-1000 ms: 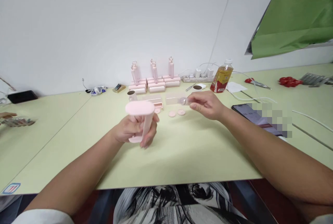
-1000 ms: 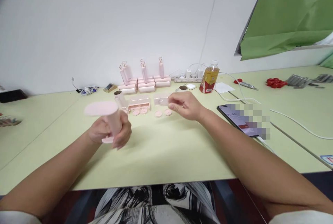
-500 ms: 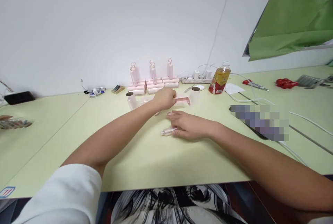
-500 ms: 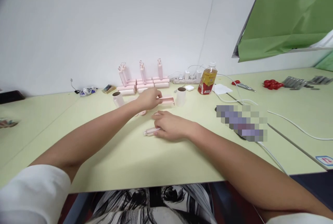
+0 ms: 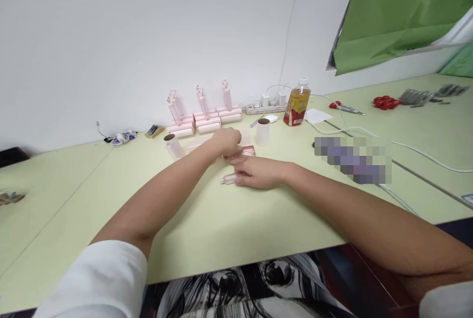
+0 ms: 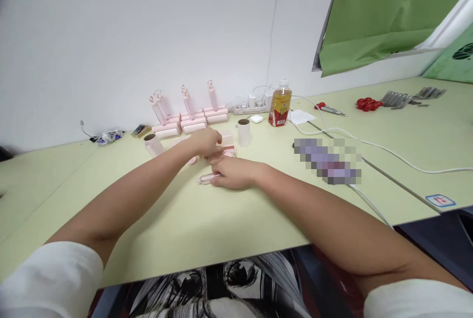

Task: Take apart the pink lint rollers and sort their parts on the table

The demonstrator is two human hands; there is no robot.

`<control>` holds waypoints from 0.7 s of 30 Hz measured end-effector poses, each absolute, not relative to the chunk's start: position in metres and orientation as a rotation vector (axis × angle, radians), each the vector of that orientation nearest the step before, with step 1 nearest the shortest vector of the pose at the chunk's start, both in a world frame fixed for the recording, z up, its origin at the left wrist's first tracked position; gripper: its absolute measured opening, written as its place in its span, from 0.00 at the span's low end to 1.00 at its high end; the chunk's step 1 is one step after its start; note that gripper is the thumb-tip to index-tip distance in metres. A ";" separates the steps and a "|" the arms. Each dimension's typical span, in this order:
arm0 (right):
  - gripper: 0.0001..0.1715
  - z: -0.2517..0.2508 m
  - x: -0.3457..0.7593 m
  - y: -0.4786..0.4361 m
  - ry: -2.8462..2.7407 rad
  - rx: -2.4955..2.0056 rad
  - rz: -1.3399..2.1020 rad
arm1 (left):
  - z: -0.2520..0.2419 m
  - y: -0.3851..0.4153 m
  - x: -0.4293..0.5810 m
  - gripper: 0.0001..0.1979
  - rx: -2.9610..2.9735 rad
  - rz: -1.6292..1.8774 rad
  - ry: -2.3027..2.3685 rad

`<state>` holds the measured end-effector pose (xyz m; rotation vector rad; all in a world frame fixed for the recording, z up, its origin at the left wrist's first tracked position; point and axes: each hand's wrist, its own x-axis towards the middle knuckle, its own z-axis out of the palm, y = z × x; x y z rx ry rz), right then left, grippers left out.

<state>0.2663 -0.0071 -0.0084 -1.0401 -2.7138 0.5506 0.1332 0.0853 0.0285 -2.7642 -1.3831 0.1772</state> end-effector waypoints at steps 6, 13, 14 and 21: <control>0.13 -0.007 0.269 -0.003 -2.713 -1.022 0.538 | 0.034 0.112 0.124 0.22 -2.771 -0.154 -1.264; 0.12 -0.007 0.272 0.001 -2.689 -1.010 0.579 | 0.026 0.124 0.117 0.23 -2.845 0.044 -1.339; 0.12 -0.007 0.273 0.002 -2.681 -1.004 0.586 | 0.026 0.123 0.116 0.23 -2.847 0.042 -1.342; 0.13 -0.007 0.277 0.005 -2.643 -0.967 0.595 | 0.025 0.112 0.111 0.23 -2.855 0.016 -1.357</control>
